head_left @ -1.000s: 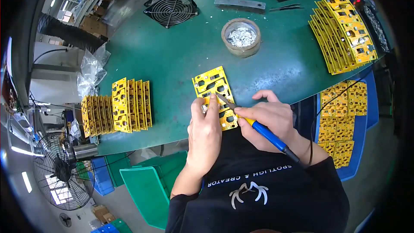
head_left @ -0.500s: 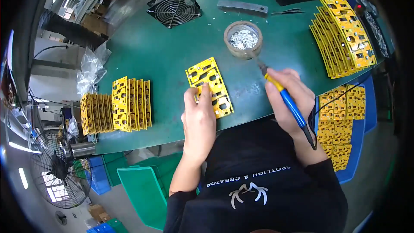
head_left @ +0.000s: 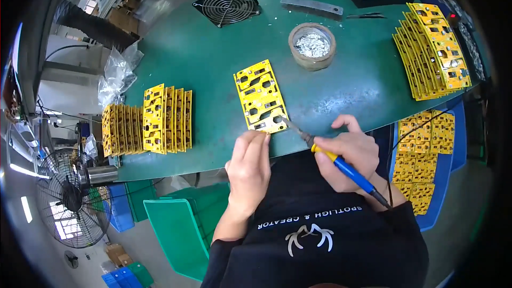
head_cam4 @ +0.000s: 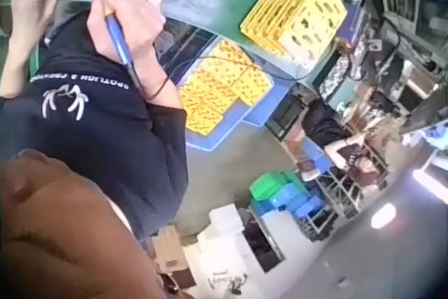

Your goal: The person solders components onto yellow circuit boards using a soldering iron and places the completed boards onto a stack.

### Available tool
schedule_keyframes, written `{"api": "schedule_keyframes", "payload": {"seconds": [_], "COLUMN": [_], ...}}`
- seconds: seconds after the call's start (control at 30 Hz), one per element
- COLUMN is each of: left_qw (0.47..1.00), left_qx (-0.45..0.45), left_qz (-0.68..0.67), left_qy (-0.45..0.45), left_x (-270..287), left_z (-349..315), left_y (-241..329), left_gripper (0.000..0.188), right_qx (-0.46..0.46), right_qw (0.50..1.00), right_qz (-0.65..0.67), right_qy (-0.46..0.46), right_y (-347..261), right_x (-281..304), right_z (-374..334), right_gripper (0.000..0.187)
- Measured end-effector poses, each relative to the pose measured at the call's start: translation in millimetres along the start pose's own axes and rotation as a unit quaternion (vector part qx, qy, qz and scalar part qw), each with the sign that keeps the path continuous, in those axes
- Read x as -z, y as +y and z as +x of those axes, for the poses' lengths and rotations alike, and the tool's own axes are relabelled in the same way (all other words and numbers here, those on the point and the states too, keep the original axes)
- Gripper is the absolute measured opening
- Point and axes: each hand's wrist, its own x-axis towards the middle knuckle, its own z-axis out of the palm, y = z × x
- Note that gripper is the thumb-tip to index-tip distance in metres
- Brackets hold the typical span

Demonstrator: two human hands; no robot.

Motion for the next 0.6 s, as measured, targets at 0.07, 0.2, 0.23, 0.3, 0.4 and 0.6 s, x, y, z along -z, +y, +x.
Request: {"api": "schedule_keyframes", "payload": {"seconds": [0.07,0.2,0.23,0.3,0.4,0.6], "left_qw": [1.000,0.999,0.998,0.998,0.996,0.994], "left_qx": [0.005,0.002,0.013,-0.001,-0.030,-0.043], "left_qz": [0.016,0.037,0.045,0.052,0.057,0.044], "left_qy": [-0.005,-0.013,-0.031,-0.043,-0.061,-0.091], "left_x": [-2.2,-5.8,-4.7,-5.9,-7.0,-1.0], "left_z": [-5.0,-6.8,-7.2,-8.6,-8.1,-3.7], "left_y": [2.6,-0.1,-0.1,-6.6,-13.9,-15.7], "left_gripper": [0.016,0.028,0.029,0.035,0.045,0.052], "right_qx": [0.003,0.002,-0.002,-0.008,-0.018,-0.012], "right_qw": [1.000,1.000,1.000,1.000,1.000,1.000], "right_qz": [-0.001,0.006,0.008,0.010,0.011,0.014], "right_qy": [-0.005,0.000,-0.001,-0.001,0.000,0.005], "right_y": [-1.1,-0.9,-1.1,-0.4,0.7,0.5], "right_x": [-4.1,-6.0,-5.4,-4.9,-3.9,-4.0], "right_z": [-1.7,-1.4,-1.2,-1.1,-1.9,-1.8], "right_gripper": [0.025,0.024,0.024,0.024,0.024,0.024]}}
